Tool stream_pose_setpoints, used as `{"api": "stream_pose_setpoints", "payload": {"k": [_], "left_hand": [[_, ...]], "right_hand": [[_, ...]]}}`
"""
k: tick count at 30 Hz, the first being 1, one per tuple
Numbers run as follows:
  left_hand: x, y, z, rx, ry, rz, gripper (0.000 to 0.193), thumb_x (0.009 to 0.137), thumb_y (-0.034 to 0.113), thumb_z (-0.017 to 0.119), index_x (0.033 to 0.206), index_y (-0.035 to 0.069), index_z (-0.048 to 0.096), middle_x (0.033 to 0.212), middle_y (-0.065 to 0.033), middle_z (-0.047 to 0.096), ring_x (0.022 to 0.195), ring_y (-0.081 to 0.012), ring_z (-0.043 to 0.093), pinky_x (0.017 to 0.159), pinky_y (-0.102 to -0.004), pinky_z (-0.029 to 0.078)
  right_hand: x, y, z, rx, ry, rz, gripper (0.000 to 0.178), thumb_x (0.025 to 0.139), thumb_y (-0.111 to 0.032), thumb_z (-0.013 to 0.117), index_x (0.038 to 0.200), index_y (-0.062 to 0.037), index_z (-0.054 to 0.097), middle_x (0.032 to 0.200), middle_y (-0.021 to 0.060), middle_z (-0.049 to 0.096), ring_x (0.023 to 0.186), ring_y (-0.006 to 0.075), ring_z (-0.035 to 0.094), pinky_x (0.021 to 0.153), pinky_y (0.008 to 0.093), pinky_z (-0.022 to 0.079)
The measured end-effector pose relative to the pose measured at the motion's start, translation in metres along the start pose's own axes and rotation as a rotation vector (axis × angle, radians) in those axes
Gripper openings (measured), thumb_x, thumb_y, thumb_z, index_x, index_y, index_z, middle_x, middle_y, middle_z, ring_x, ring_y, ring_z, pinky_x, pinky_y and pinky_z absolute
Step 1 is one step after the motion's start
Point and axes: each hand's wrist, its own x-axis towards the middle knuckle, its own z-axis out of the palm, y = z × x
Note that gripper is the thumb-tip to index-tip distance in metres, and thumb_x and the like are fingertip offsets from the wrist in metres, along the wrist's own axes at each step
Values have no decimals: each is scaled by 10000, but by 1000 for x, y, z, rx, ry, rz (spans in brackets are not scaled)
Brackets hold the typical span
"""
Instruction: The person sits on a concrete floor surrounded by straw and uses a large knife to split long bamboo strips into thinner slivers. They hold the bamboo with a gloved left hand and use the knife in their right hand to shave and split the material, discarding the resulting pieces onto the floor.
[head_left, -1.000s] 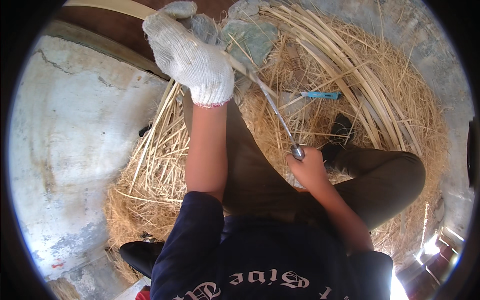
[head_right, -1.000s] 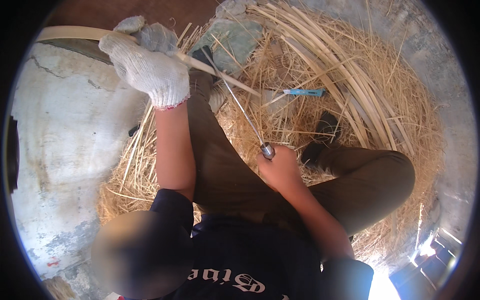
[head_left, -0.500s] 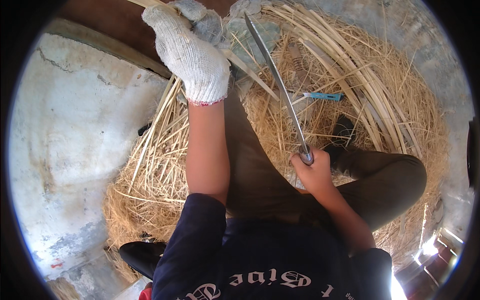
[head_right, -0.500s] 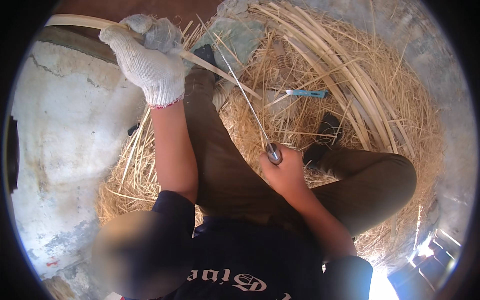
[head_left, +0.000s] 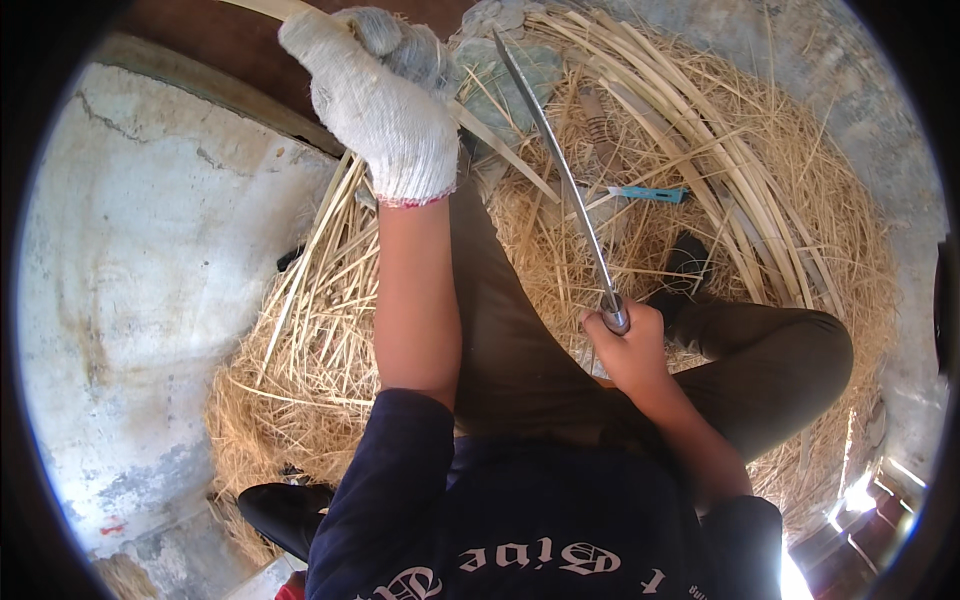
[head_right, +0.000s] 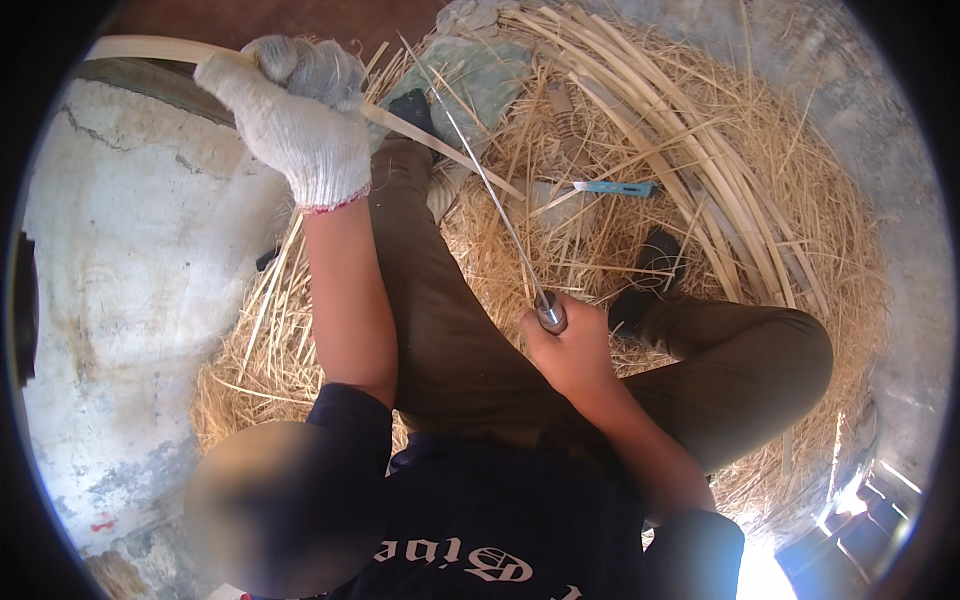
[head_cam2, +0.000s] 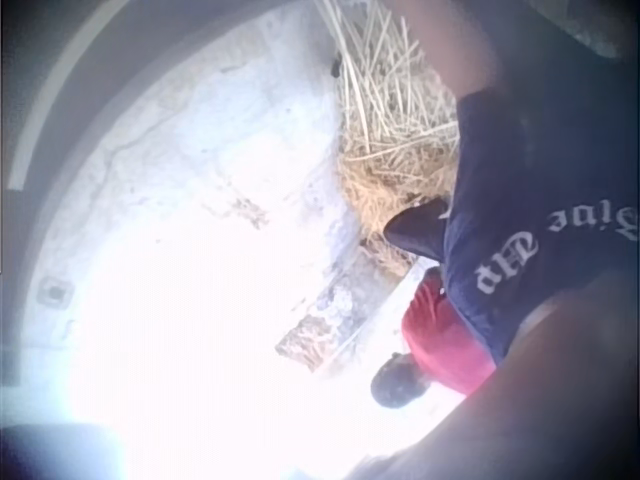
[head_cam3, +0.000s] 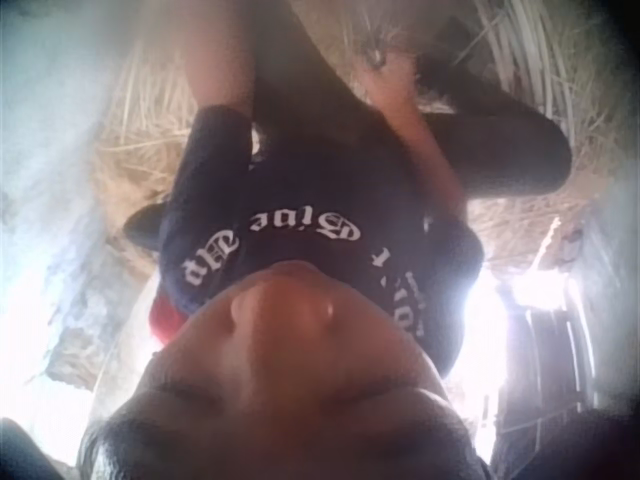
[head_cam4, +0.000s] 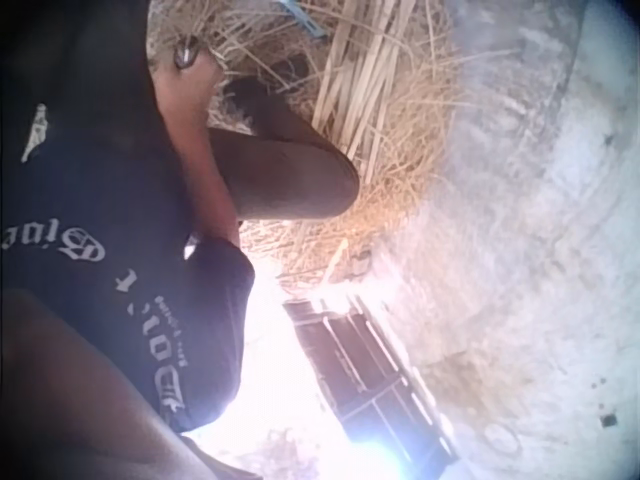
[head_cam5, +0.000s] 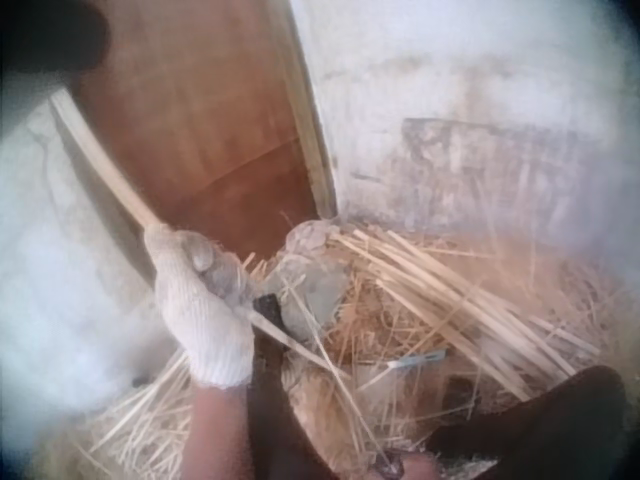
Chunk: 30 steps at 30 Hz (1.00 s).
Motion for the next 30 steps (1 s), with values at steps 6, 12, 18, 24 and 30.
{"api": "stream_pose_setpoints", "payload": {"k": [6, 12, 18, 24, 30], "left_hand": [[-2, -8, 14, 229, 384, 130, 397, 1058, 423, 560, 858, 80, 546, 632, -26, 466, 533, -140, 418, 503, -313, 362], [-3, -7, 16, 206, 376, 140, 404, 1058, 424, 570, 876, 64, 558, 628, -24, 461, 561, -131, 421, 520, -304, 359], [-5, -11, 13, 176, 281, 124, 428, 1059, 445, 562, 860, 66, 547, 615, -13, 431, 541, -126, 375, 508, -303, 324], [-3, -8, 7, 190, 273, 160, 414, 1057, 436, 563, 857, 74, 546, 599, -15, 419, 524, -127, 355, 500, -301, 315], [-1, -11, 18, 86, 345, 123, 346, 1070, 400, 577, 842, 142, 551, 618, 58, 424, 459, -55, 351, 419, -251, 260]], "right_hand": [[3, 22, 16, -136, -123, 195, 278, 860, -180, 711, 685, -9, 577, 564, 84, 564, 502, 207, 537, 536, 402, 432], [3, 23, 12, -3, -169, 313, 279, 847, -214, 716, 715, 6, 606, 595, 131, 612, 543, 262, 592, 591, 421, 473], [6, 14, 5, 322, -292, 483, 265, 889, -105, 729, 720, -50, 534, 534, 28, 506, 384, 126, 464, 376, 319, 365], [1, 1, 3, 256, -191, 363, 261, 853, -119, 694, 661, -39, 537, 533, 13, 522, 426, 136, 473, 436, 331, 385], [11, 12, 5, -76, -6, 63, 245, 849, -149, 680, 695, -4, 555, 567, 66, 563, 506, 185, 500, 540, 377, 424]]}}
